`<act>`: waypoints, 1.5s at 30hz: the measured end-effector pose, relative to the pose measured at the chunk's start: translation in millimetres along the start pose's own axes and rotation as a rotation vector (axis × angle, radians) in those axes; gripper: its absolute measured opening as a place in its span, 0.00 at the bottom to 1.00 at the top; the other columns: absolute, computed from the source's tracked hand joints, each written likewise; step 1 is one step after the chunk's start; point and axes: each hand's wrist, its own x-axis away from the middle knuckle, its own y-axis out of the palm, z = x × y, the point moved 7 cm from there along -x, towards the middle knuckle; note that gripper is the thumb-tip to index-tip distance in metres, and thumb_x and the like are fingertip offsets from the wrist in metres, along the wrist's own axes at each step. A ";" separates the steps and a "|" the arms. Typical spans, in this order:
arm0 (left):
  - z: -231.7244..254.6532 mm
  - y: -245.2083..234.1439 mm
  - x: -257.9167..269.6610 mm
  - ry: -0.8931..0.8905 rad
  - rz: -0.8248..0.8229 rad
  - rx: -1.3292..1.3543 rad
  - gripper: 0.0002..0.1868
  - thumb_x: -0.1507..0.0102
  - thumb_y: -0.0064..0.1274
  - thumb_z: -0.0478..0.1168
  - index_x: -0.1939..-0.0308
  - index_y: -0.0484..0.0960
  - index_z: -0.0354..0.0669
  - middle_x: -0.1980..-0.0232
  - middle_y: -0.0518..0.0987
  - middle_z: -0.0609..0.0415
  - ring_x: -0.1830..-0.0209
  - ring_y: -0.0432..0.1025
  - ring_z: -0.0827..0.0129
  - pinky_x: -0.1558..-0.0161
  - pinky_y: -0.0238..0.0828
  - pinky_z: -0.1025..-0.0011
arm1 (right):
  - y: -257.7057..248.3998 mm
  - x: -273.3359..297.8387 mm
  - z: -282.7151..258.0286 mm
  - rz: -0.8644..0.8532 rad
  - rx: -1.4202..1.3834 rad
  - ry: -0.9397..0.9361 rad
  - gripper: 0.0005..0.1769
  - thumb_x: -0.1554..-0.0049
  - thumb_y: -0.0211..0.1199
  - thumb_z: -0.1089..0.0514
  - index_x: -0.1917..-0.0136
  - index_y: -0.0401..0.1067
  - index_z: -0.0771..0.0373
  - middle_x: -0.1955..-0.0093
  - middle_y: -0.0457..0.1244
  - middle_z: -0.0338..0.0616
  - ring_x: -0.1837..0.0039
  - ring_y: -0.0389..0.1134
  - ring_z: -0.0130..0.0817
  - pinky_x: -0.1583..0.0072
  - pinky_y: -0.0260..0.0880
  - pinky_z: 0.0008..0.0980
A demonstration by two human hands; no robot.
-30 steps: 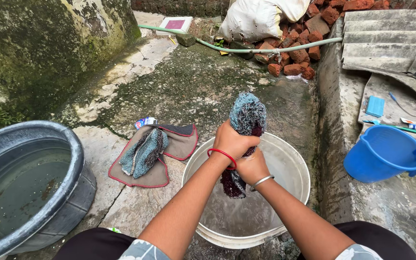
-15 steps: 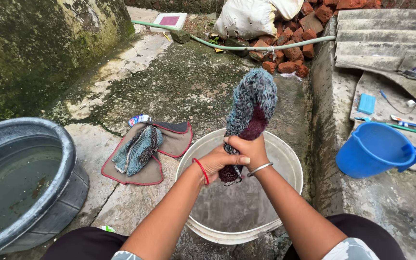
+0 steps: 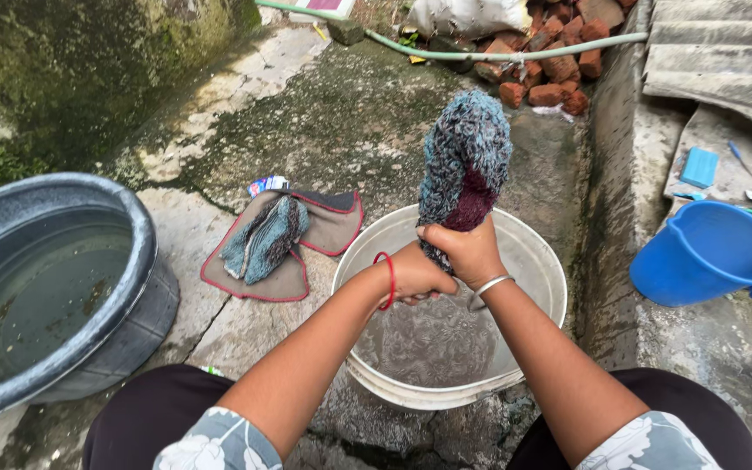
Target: The person washes mats in a bucket of water by hand, wrings them out, dumps the dirty water into a drain, and refills the bucket using a mug.
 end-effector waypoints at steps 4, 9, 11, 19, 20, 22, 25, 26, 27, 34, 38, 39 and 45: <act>5.4 4.2 -14.3 0.221 0.207 -0.451 0.07 0.49 0.60 0.36 0.72 0.81 0.35 0.76 0.80 0.49 0.77 0.75 0.62 0.75 0.69 0.64 | 2.7 3.5 -3.7 0.034 -0.022 -0.048 0.22 0.55 0.71 0.62 0.47 0.72 0.64 0.52 0.67 0.33 0.51 0.67 0.26 0.46 0.70 0.30; 16.3 -2.8 19.6 0.173 0.559 -0.376 0.16 0.46 0.53 0.41 0.56 0.81 0.37 0.56 0.82 0.35 0.51 0.77 0.41 0.52 0.74 0.53 | 1.2 5.9 5.4 0.061 0.036 0.031 0.17 0.56 0.69 0.63 0.51 0.74 0.66 0.55 0.67 0.35 0.53 0.66 0.27 0.49 0.70 0.31; 26.3 2.5 31.2 0.154 0.570 -0.386 0.16 0.46 0.54 0.42 0.57 0.82 0.38 0.57 0.83 0.35 0.51 0.77 0.41 0.52 0.75 0.53 | -0.3 5.9 8.5 0.099 0.021 0.044 0.18 0.57 0.69 0.63 0.52 0.73 0.66 0.55 0.67 0.36 0.54 0.67 0.27 0.50 0.71 0.31; 38.9 6.0 48.7 0.029 0.584 -0.483 0.15 0.44 0.54 0.46 0.61 0.85 0.41 0.59 0.83 0.37 0.54 0.78 0.42 0.53 0.75 0.51 | -1.3 9.6 16.1 0.113 0.025 0.103 0.13 0.58 0.68 0.63 0.57 0.74 0.66 0.60 0.67 0.36 0.58 0.67 0.26 0.54 0.70 0.30; 38.1 5.2 48.0 0.017 0.578 -0.514 0.15 0.44 0.53 0.46 0.61 0.85 0.41 0.59 0.84 0.37 0.54 0.78 0.42 0.53 0.75 0.51 | -1.9 9.5 18.5 0.116 0.051 0.117 0.12 0.58 0.68 0.63 0.59 0.75 0.66 0.61 0.68 0.36 0.59 0.67 0.26 0.55 0.70 0.30; 32.4 6.0 44.9 0.006 0.571 -0.543 0.15 0.43 0.53 0.46 0.60 0.85 0.41 0.59 0.84 0.37 0.53 0.78 0.43 0.52 0.75 0.51 | -1.9 10.3 24.3 0.115 0.045 0.111 0.11 0.59 0.68 0.63 0.59 0.74 0.66 0.62 0.67 0.36 0.59 0.67 0.26 0.55 0.70 0.31; 18.0 -1.3 35.5 -0.017 0.588 -0.588 0.14 0.44 0.53 0.45 0.62 0.85 0.40 0.58 0.83 0.37 0.53 0.78 0.42 0.51 0.75 0.51 | -1.0 4.1 33.9 0.088 0.055 0.099 0.12 0.59 0.68 0.63 0.60 0.74 0.67 0.62 0.67 0.37 0.60 0.67 0.27 0.55 0.70 0.31; 15.0 -3.7 31.2 0.021 0.578 -0.603 0.15 0.44 0.53 0.45 0.60 0.85 0.40 0.57 0.83 0.35 0.52 0.78 0.42 0.50 0.75 0.51 | -0.1 2.6 36.5 0.065 0.068 0.101 0.12 0.60 0.69 0.62 0.60 0.74 0.67 0.62 0.67 0.37 0.59 0.67 0.27 0.55 0.70 0.32; 14.5 -8.5 25.5 0.063 0.573 -0.620 0.15 0.43 0.53 0.44 0.57 0.85 0.39 0.56 0.83 0.34 0.51 0.78 0.42 0.49 0.75 0.51 | -0.2 -0.7 36.6 0.060 0.071 0.088 0.12 0.60 0.69 0.62 0.60 0.74 0.67 0.62 0.67 0.37 0.59 0.67 0.27 0.55 0.70 0.32; 42.2 -66.9 64.8 0.530 0.473 -0.379 0.73 0.59 0.80 0.43 0.29 0.37 0.25 0.41 0.72 0.29 0.42 0.71 0.43 0.43 0.69 0.57 | 44.0 -14.2 -16.2 -0.021 0.137 0.059 0.28 0.55 0.73 0.50 0.45 0.74 0.66 0.49 0.71 0.42 0.49 0.71 0.29 0.46 0.72 0.32; 28.6 -124.7 93.9 0.398 0.449 -0.129 0.67 0.60 0.73 0.43 0.23 0.48 0.39 0.39 0.75 0.46 0.46 0.75 0.55 0.47 0.73 0.61 | 92.5 -37.7 -38.6 0.026 0.348 0.162 0.41 0.56 0.76 0.42 0.40 0.67 0.71 0.48 0.71 0.49 0.47 0.74 0.34 0.44 0.72 0.34; 33.4 -141.7 102.7 0.529 0.504 -0.172 0.65 0.58 0.76 0.41 0.25 0.51 0.36 0.39 0.76 0.47 0.39 0.72 0.60 0.38 0.69 0.66 | 110.1 -45.4 -39.8 0.017 0.338 0.152 0.41 0.56 0.76 0.42 0.40 0.67 0.71 0.48 0.71 0.49 0.47 0.74 0.34 0.44 0.72 0.34; 29.1 -262.0 146.5 0.559 0.752 -0.376 0.51 0.59 0.71 0.38 0.32 0.69 0.37 0.36 0.74 0.42 0.33 0.70 0.53 0.31 0.65 0.63 | 192.7 -119.0 -13.5 -0.276 0.224 -0.035 0.62 0.40 0.74 0.34 0.21 0.42 0.80 0.23 0.48 0.70 0.23 0.51 0.50 0.28 0.52 0.44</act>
